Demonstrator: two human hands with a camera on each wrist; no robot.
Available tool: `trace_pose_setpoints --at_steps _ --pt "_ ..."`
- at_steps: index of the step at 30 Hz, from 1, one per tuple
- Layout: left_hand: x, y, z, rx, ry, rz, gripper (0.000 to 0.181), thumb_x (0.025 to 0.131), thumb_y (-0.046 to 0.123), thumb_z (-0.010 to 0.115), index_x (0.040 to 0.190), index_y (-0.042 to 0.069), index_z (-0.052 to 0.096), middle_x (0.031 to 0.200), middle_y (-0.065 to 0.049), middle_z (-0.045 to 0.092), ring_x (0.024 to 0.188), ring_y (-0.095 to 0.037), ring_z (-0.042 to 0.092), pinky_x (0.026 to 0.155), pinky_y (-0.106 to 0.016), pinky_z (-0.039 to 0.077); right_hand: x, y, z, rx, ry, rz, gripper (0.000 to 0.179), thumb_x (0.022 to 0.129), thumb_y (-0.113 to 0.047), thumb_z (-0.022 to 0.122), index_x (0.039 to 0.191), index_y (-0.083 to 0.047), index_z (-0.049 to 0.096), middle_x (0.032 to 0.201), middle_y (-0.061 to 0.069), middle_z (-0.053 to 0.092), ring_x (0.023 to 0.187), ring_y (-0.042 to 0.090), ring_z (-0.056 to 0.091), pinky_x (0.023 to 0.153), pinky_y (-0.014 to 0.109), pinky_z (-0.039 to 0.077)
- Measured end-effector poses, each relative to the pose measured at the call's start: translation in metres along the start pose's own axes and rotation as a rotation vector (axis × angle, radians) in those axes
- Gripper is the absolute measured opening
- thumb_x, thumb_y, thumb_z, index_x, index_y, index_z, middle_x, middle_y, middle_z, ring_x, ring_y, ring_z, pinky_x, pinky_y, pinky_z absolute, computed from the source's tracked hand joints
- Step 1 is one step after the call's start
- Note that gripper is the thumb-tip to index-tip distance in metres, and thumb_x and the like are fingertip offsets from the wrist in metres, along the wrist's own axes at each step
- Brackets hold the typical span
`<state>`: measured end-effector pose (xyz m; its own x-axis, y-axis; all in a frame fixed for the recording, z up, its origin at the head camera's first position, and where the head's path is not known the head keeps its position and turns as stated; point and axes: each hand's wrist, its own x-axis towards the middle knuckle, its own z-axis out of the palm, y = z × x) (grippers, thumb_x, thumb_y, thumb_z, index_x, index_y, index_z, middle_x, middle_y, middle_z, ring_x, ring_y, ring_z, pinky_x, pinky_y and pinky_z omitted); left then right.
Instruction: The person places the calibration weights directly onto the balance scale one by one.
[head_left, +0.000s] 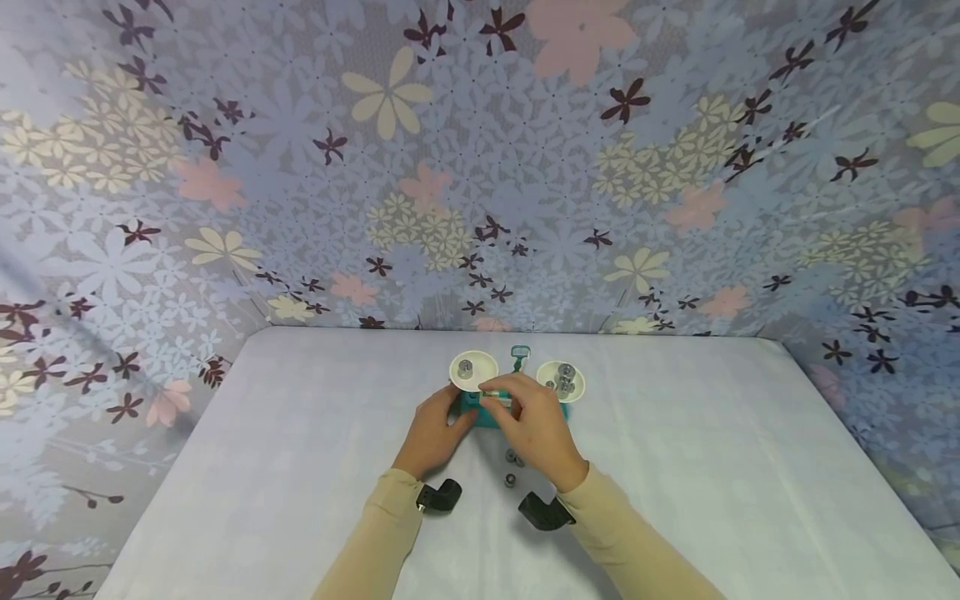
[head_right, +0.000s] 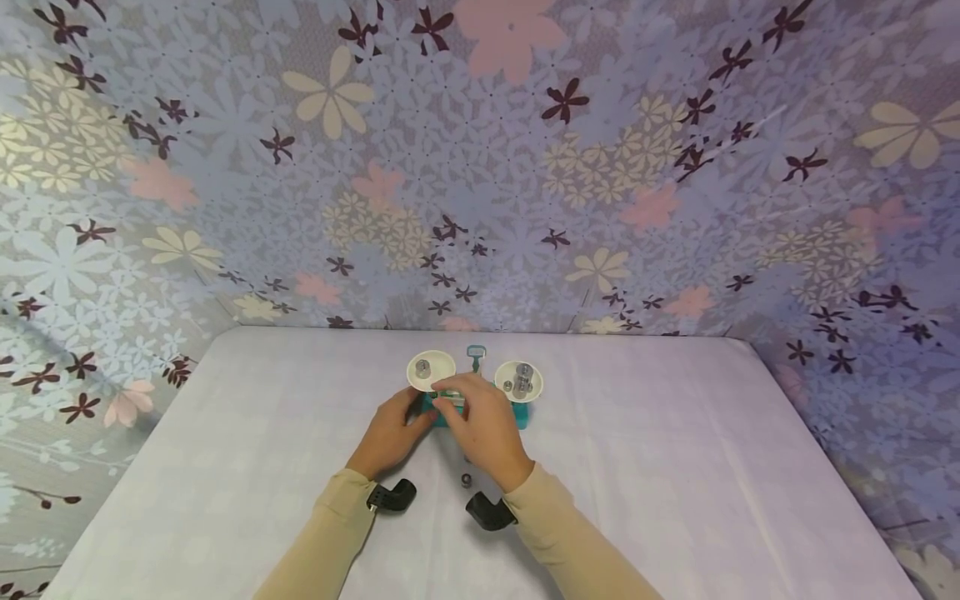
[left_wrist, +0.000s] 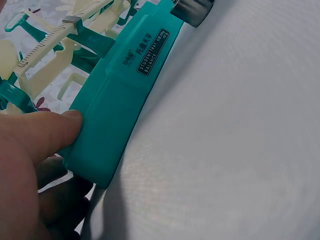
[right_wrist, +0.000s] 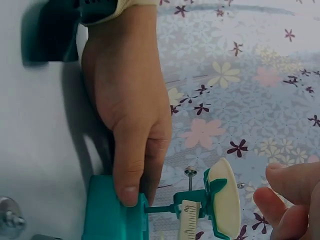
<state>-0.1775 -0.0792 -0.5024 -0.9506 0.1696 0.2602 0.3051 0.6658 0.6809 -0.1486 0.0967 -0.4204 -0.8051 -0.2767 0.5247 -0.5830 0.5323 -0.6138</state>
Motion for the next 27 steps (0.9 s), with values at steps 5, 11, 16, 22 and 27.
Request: trace_pose_setpoints --at_steps 5,11,16,22,27 --pt "0.002 -0.001 -0.001 -0.009 -0.012 -0.007 0.059 0.092 0.037 0.056 0.139 0.006 0.041 0.135 -0.012 0.049 0.125 -0.023 0.045 0.106 -0.039 0.036 -0.006 0.002 0.0 0.014 -0.006 0.011 0.017 0.085 -0.021 0.069 0.101 -0.018 0.07 0.094 -0.007 0.064 0.046 0.0 0.037 0.044 0.02 0.038" --pt "0.004 -0.002 -0.002 0.006 -0.018 -0.022 0.059 0.091 0.038 0.056 0.138 0.006 0.042 0.135 -0.01 0.049 0.126 -0.021 0.044 0.107 -0.036 0.034 -0.014 0.004 -0.001 0.046 -0.019 0.029 0.02 0.083 -0.018 0.07 0.103 -0.016 0.07 0.102 -0.007 0.064 0.048 0.001 0.039 0.043 0.019 0.039" --pt "0.005 -0.001 -0.004 0.0 -0.018 -0.01 0.058 0.091 0.036 0.057 0.138 0.005 0.042 0.135 -0.012 0.05 0.125 -0.023 0.045 0.106 -0.038 0.036 -0.02 0.008 -0.001 0.024 -0.024 0.047 0.018 0.083 -0.021 0.07 0.101 -0.018 0.07 0.094 -0.011 0.063 0.047 0.0 0.039 0.042 0.018 0.038" --pt "0.006 0.0 -0.005 -0.006 -0.016 -0.017 0.058 0.091 0.035 0.058 0.138 0.006 0.042 0.135 -0.011 0.05 0.125 -0.024 0.046 0.106 -0.039 0.036 -0.025 0.012 -0.002 0.011 -0.029 0.055 0.015 0.084 -0.023 0.07 0.099 -0.02 0.07 0.094 -0.012 0.063 0.047 -0.002 0.038 0.042 0.018 0.038" --pt "0.008 0.0 -0.004 0.003 -0.016 -0.011 0.058 0.09 0.035 0.058 0.138 0.005 0.042 0.135 -0.012 0.049 0.125 -0.024 0.045 0.106 -0.039 0.036 -0.032 0.014 -0.004 0.024 -0.063 0.086 0.015 0.084 -0.023 0.069 0.099 -0.021 0.07 0.09 -0.013 0.062 0.045 -0.001 0.038 0.041 0.018 0.037"
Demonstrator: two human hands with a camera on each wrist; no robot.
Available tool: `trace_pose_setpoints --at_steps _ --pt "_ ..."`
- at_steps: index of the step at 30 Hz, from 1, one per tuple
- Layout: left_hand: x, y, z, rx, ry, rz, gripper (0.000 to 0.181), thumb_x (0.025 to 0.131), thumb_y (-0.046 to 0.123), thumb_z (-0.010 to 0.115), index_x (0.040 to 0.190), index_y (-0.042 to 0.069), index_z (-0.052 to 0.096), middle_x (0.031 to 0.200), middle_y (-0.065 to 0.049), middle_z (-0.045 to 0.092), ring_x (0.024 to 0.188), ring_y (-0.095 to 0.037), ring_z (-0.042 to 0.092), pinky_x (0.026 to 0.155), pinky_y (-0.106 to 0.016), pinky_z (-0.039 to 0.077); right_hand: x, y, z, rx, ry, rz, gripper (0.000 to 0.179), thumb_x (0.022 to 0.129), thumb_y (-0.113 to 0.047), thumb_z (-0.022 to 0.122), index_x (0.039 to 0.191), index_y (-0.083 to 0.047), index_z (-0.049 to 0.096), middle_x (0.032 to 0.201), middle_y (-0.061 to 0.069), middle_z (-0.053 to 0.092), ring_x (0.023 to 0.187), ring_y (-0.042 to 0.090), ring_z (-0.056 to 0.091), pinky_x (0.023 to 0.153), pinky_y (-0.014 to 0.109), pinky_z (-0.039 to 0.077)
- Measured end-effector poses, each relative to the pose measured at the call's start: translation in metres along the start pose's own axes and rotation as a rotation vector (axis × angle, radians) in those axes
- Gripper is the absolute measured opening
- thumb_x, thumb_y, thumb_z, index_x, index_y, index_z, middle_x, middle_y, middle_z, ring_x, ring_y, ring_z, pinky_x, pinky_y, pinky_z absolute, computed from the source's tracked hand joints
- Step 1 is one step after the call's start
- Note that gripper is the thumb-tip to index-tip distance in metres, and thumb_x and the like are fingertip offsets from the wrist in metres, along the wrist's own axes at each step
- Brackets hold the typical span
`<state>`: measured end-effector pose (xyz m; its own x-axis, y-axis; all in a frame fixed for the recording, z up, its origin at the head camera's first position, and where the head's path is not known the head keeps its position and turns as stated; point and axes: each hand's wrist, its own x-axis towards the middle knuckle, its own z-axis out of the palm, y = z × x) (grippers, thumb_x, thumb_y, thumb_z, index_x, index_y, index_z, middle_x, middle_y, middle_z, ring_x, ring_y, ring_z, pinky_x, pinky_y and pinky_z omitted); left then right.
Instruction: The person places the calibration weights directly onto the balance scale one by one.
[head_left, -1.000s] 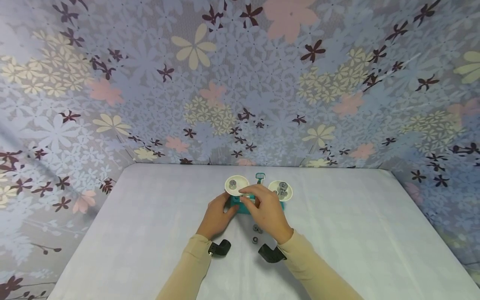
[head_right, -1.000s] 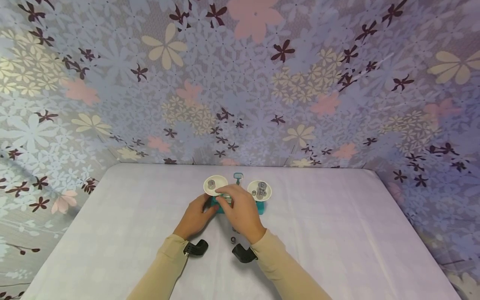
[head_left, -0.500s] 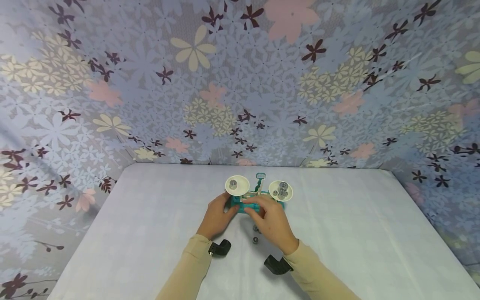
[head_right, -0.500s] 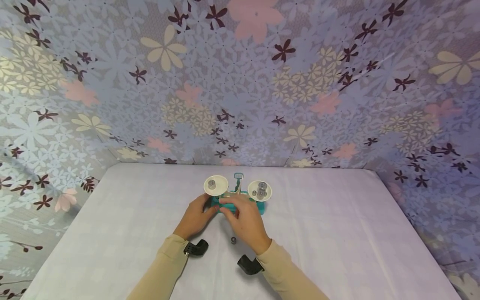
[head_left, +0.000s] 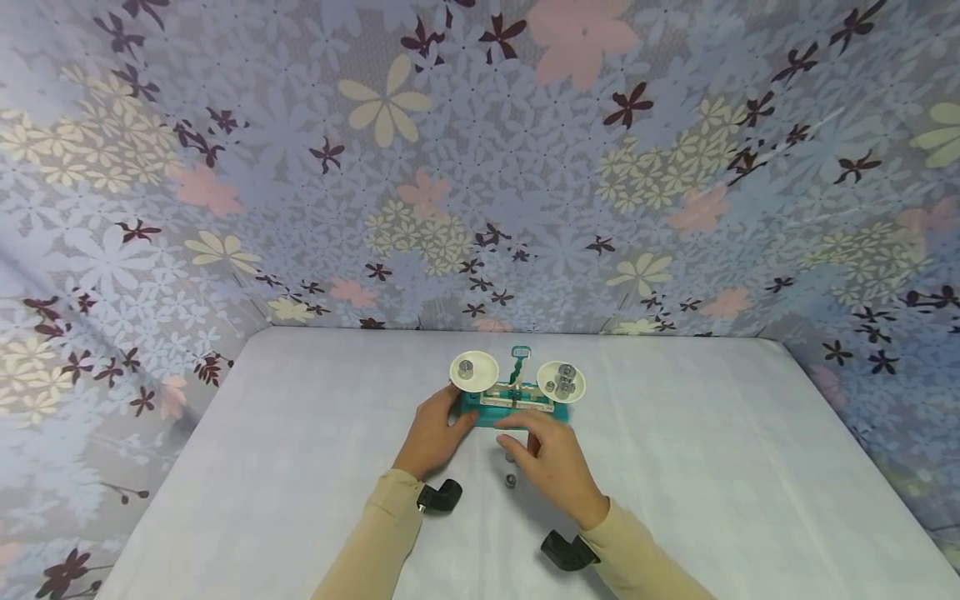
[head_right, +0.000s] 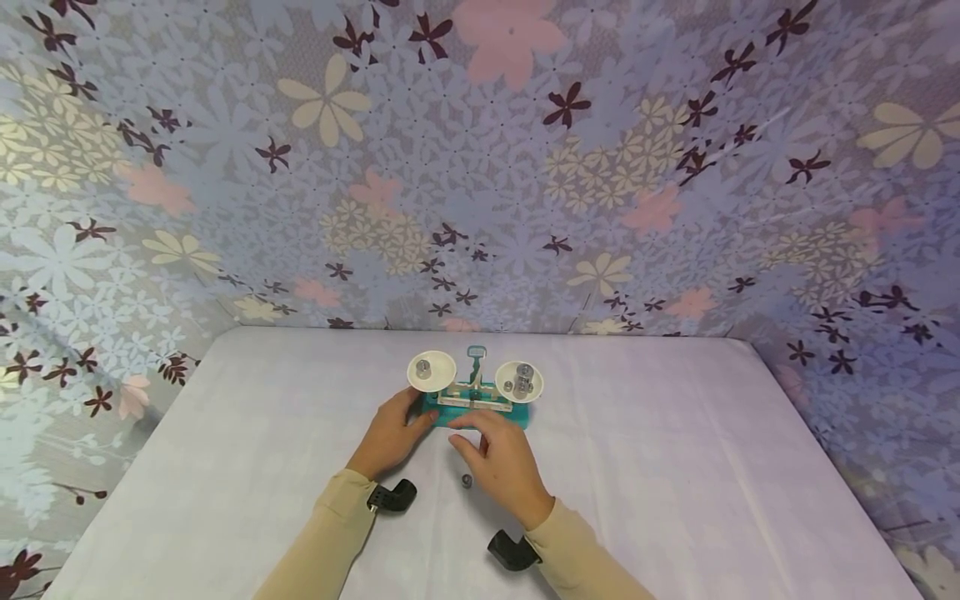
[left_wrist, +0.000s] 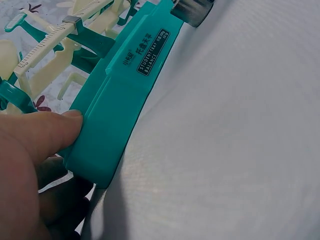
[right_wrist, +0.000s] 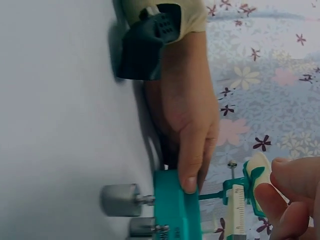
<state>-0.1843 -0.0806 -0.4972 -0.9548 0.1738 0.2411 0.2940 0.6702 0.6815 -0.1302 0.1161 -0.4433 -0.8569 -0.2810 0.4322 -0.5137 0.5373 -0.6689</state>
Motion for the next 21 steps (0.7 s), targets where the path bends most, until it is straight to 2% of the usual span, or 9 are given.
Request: trace_pose_setpoints --at_steps 6,14,21 --pt "-0.001 0.002 -0.001 0.0 -0.005 -0.002 0.058 0.091 0.032 0.059 0.139 0.005 0.041 0.135 -0.013 0.049 0.125 -0.025 0.045 0.106 -0.039 0.036 -0.01 0.003 0.0 0.017 -0.025 0.036 0.014 0.084 -0.026 0.069 0.098 -0.023 0.069 0.087 -0.014 0.061 0.045 0.0 0.039 0.042 0.017 0.037" --pt "-0.001 0.003 -0.002 -0.006 -0.011 -0.011 0.058 0.091 0.033 0.058 0.139 0.005 0.041 0.135 -0.012 0.048 0.125 -0.024 0.045 0.106 -0.039 0.036 -0.018 0.007 0.0 0.035 -0.043 0.052 0.014 0.082 -0.017 0.071 0.096 -0.02 0.07 0.079 -0.016 0.057 0.045 0.0 0.038 0.04 0.018 0.037" --pt "-0.001 0.003 -0.002 -0.011 -0.011 -0.01 0.058 0.091 0.034 0.057 0.139 0.006 0.04 0.135 -0.012 0.049 0.125 -0.024 0.045 0.106 -0.04 0.036 -0.025 0.011 0.0 0.053 -0.073 0.089 0.012 0.082 -0.017 0.071 0.095 -0.018 0.07 0.064 -0.009 0.051 0.043 0.002 0.037 0.039 0.018 0.036"
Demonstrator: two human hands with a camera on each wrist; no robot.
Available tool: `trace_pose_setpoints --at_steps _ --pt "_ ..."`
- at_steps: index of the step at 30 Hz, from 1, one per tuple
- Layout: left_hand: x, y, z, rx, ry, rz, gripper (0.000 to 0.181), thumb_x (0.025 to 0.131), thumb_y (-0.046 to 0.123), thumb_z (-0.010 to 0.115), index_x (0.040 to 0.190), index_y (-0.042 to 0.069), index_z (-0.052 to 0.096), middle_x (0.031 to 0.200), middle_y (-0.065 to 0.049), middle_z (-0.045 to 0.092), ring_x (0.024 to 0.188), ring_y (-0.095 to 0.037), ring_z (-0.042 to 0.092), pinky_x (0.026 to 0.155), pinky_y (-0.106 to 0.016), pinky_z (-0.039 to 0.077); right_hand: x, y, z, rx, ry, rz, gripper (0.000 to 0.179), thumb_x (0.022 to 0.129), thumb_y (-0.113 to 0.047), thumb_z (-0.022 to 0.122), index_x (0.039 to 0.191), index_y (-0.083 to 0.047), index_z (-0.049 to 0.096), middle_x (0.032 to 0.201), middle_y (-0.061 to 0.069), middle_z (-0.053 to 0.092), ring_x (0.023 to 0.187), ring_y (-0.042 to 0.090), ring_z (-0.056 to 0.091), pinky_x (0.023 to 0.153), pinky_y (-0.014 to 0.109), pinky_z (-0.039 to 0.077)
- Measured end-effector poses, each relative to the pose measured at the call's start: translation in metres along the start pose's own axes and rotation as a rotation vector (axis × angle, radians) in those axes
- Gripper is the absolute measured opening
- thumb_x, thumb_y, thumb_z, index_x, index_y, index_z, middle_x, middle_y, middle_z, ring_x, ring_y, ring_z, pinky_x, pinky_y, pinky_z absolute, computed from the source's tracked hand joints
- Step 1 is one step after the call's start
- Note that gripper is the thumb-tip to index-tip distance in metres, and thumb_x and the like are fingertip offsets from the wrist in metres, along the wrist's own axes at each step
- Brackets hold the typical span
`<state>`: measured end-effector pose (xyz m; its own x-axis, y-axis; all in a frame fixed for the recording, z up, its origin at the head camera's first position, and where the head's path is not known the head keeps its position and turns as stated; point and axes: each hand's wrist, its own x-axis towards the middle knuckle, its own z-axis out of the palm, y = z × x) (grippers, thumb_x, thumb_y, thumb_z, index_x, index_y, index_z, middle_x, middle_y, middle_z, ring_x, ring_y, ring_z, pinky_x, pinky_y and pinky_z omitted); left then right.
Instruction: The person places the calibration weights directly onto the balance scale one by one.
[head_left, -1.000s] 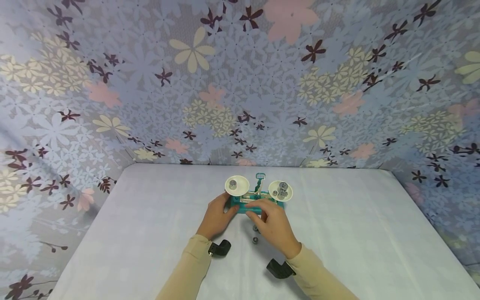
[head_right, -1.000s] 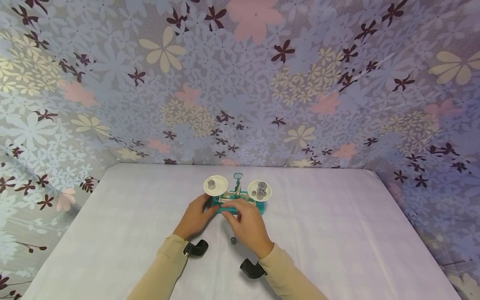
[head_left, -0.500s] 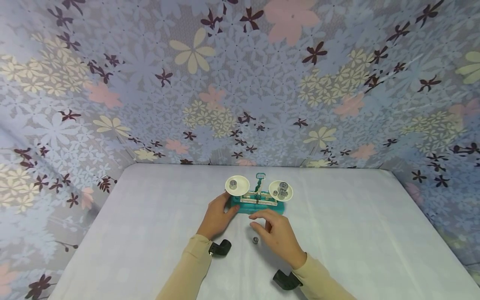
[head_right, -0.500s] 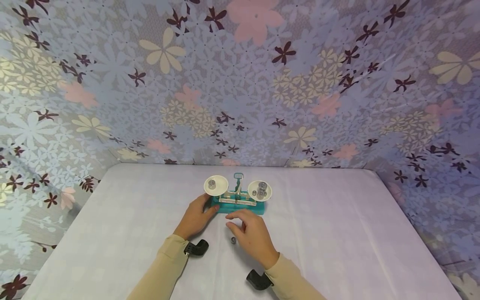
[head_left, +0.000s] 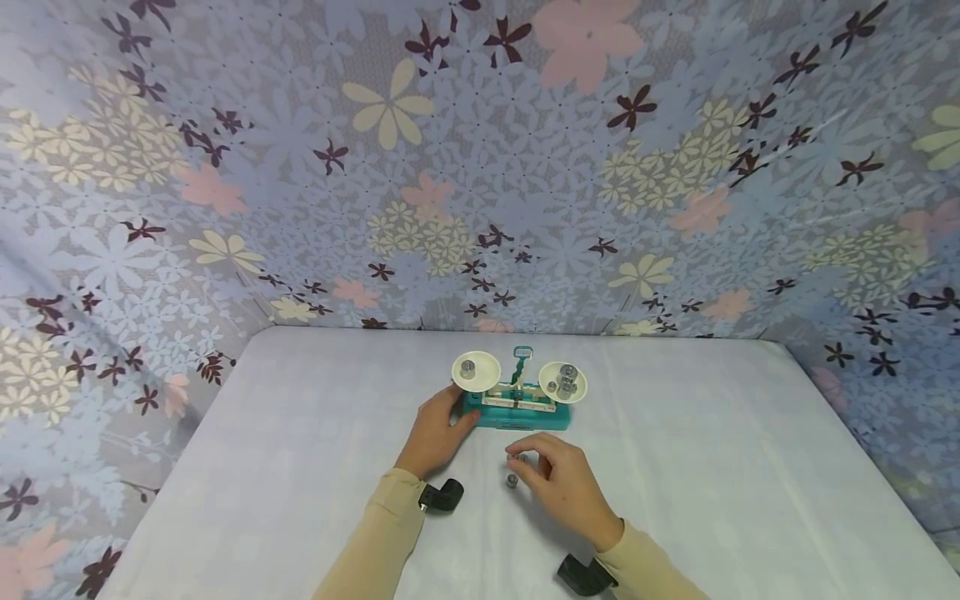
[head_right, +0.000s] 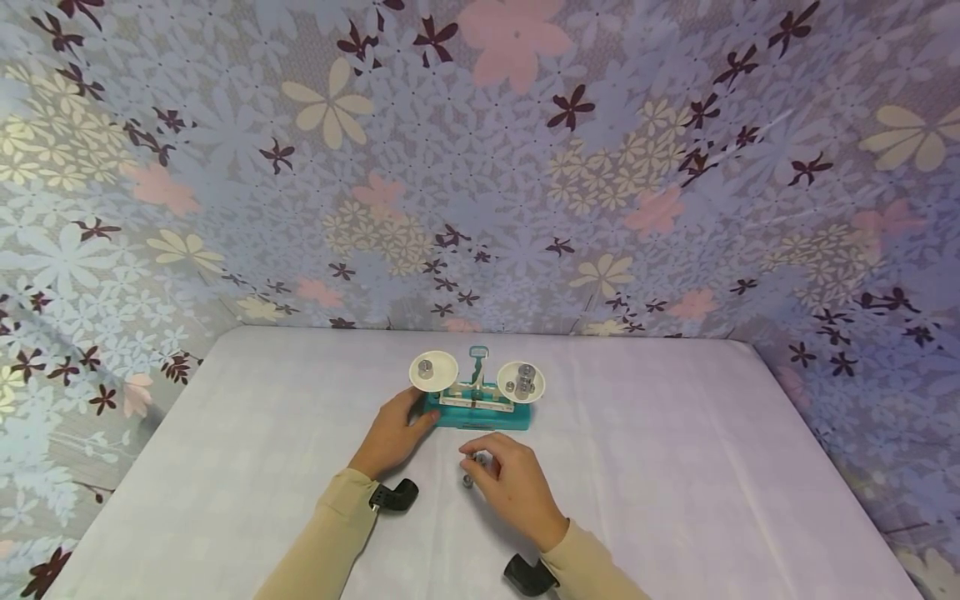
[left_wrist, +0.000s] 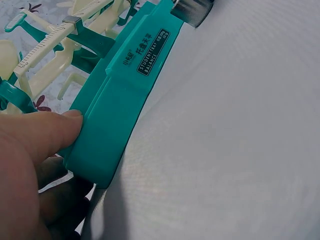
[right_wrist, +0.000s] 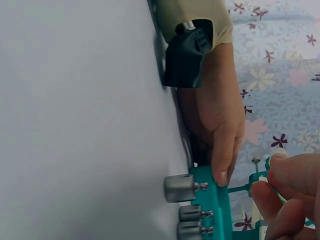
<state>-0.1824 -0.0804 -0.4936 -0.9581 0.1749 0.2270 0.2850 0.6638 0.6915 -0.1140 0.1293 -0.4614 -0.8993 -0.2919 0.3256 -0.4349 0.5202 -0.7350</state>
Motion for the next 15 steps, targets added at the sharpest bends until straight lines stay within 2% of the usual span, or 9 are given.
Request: trace_pose_setpoints --at_steps 8,15 --pt "0.0014 -0.0015 0.001 0.005 -0.022 -0.044 0.059 0.091 0.035 0.057 0.141 0.009 0.039 0.138 -0.009 0.046 0.127 -0.021 0.042 0.108 -0.036 0.033 -0.0073 0.006 0.0028 0.012 -0.025 0.036 0.014 0.081 -0.017 0.072 0.095 -0.019 0.07 0.073 -0.014 0.057 0.043 0.002 0.037 0.038 0.018 0.036" --pt "0.0019 -0.0025 0.0018 0.01 -0.034 -0.052 0.059 0.091 0.035 0.057 0.141 0.008 0.038 0.139 -0.01 0.046 0.128 -0.021 0.042 0.108 -0.036 0.033 -0.0099 0.0049 0.0025 0.021 -0.059 0.098 0.017 0.081 -0.02 0.072 0.098 -0.019 0.07 0.082 -0.012 0.063 0.043 0.004 0.038 0.04 0.019 0.038"
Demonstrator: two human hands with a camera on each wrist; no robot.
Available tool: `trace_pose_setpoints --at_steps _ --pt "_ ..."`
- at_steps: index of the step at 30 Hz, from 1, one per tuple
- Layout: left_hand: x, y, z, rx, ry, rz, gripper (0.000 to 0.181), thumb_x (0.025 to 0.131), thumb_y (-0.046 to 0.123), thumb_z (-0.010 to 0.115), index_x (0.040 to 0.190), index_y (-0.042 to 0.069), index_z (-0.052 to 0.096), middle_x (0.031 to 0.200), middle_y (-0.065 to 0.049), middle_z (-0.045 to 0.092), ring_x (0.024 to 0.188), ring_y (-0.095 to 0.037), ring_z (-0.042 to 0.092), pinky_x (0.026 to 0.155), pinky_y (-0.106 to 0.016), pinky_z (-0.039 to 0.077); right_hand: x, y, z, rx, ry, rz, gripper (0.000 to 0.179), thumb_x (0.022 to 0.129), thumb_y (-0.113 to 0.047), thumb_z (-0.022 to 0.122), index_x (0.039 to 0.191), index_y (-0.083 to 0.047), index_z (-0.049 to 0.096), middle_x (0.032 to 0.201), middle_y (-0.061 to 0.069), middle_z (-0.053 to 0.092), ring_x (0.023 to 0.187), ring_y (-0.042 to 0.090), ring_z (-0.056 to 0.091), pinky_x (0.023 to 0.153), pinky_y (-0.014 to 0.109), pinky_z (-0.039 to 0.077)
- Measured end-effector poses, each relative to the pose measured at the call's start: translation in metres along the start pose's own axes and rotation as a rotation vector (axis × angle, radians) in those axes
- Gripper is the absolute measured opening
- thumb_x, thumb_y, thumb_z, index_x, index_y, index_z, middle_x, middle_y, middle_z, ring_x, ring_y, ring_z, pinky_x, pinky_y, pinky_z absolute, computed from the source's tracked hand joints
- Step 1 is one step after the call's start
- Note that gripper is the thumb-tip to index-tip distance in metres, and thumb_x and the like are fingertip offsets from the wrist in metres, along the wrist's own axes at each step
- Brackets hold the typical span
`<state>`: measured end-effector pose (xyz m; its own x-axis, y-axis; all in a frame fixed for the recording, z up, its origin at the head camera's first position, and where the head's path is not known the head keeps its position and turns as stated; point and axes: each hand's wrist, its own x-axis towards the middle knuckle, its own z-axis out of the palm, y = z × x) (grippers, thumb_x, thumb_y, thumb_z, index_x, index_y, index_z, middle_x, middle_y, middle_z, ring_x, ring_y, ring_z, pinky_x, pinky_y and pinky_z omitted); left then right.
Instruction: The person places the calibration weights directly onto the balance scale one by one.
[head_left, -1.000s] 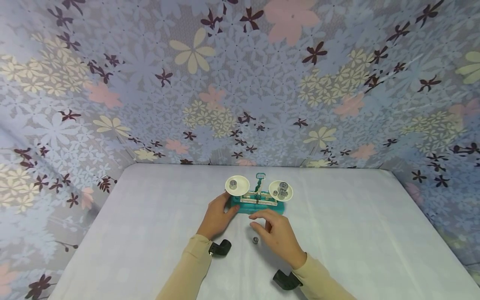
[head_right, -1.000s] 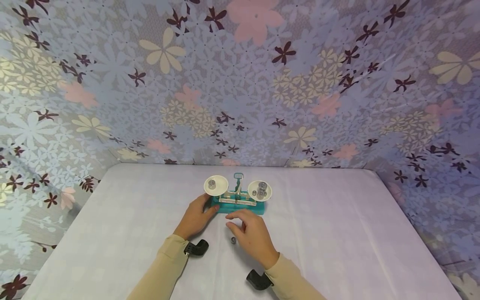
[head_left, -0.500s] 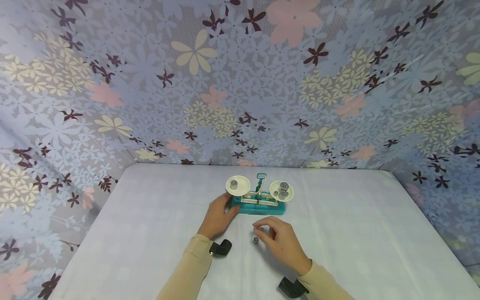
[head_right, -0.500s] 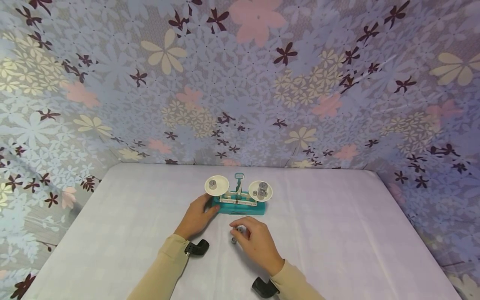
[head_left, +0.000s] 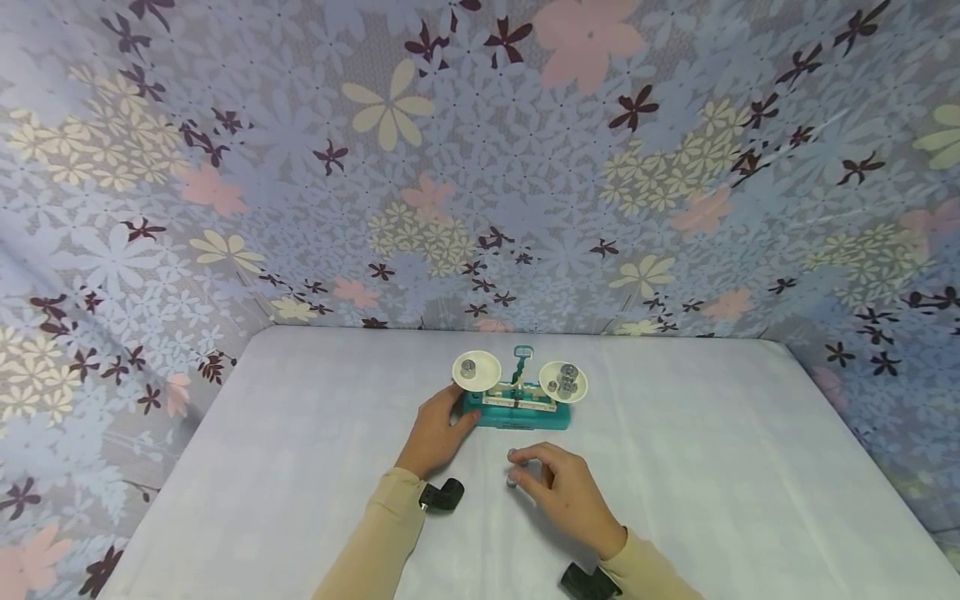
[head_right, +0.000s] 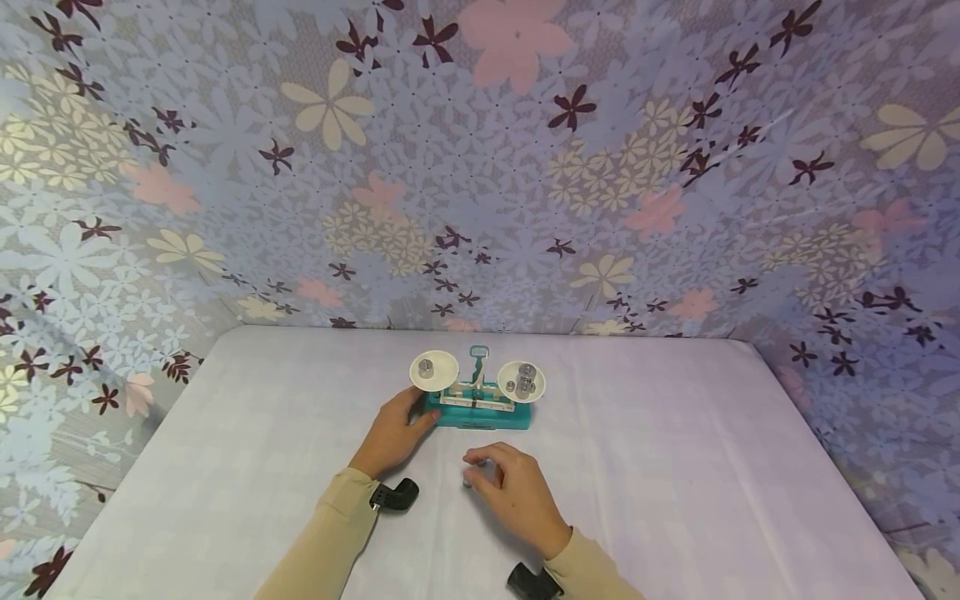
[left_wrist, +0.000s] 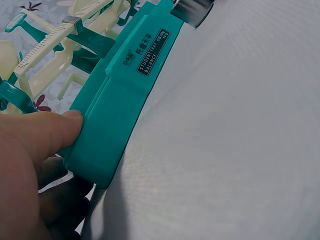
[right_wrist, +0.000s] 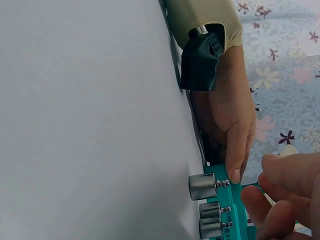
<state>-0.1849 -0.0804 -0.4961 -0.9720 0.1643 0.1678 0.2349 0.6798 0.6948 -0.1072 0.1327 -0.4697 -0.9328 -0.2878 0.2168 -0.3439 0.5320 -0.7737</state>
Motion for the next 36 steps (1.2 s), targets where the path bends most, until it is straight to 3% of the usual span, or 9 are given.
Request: trace_pose_setpoints --at_steps 4,11,21,36 --pt "0.0 0.001 0.0 0.004 0.001 -0.003 0.059 0.091 0.035 0.057 0.141 0.008 0.038 0.139 -0.01 0.045 0.128 -0.021 0.041 0.108 -0.036 0.033 -0.001 0.0 0.0 0.0 -0.018 0.034 0.019 0.081 -0.022 0.072 0.1 -0.019 0.07 0.09 -0.013 0.065 0.044 0.005 0.04 0.041 0.02 0.039" --pt "0.0 0.0 0.0 -0.002 0.009 0.001 0.06 0.091 0.035 0.057 0.14 0.007 0.039 0.139 -0.01 0.045 0.128 -0.022 0.041 0.108 -0.037 0.033 -0.003 0.004 0.0 -0.012 -0.049 0.098 0.017 0.082 -0.027 0.07 0.098 -0.021 0.069 0.067 -0.009 0.054 0.043 0.007 0.04 0.04 0.021 0.039" --pt "-0.001 -0.001 0.001 0.002 0.006 -0.004 0.06 0.091 0.037 0.057 0.141 0.008 0.039 0.139 -0.01 0.045 0.128 -0.022 0.041 0.108 -0.037 0.033 -0.005 0.008 0.005 0.001 -0.066 0.126 0.014 0.082 -0.025 0.071 0.095 -0.022 0.07 0.055 -0.005 0.05 0.041 0.006 0.039 0.038 0.021 0.036" --pt "-0.001 0.0 0.002 -0.002 0.02 0.015 0.059 0.091 0.036 0.057 0.14 0.008 0.04 0.138 -0.011 0.047 0.127 -0.023 0.042 0.107 -0.038 0.034 -0.007 0.016 0.009 -0.003 -0.017 0.076 0.01 0.081 -0.021 0.072 0.091 -0.025 0.07 0.066 -0.012 0.056 0.042 0.005 0.038 0.039 0.02 0.036"
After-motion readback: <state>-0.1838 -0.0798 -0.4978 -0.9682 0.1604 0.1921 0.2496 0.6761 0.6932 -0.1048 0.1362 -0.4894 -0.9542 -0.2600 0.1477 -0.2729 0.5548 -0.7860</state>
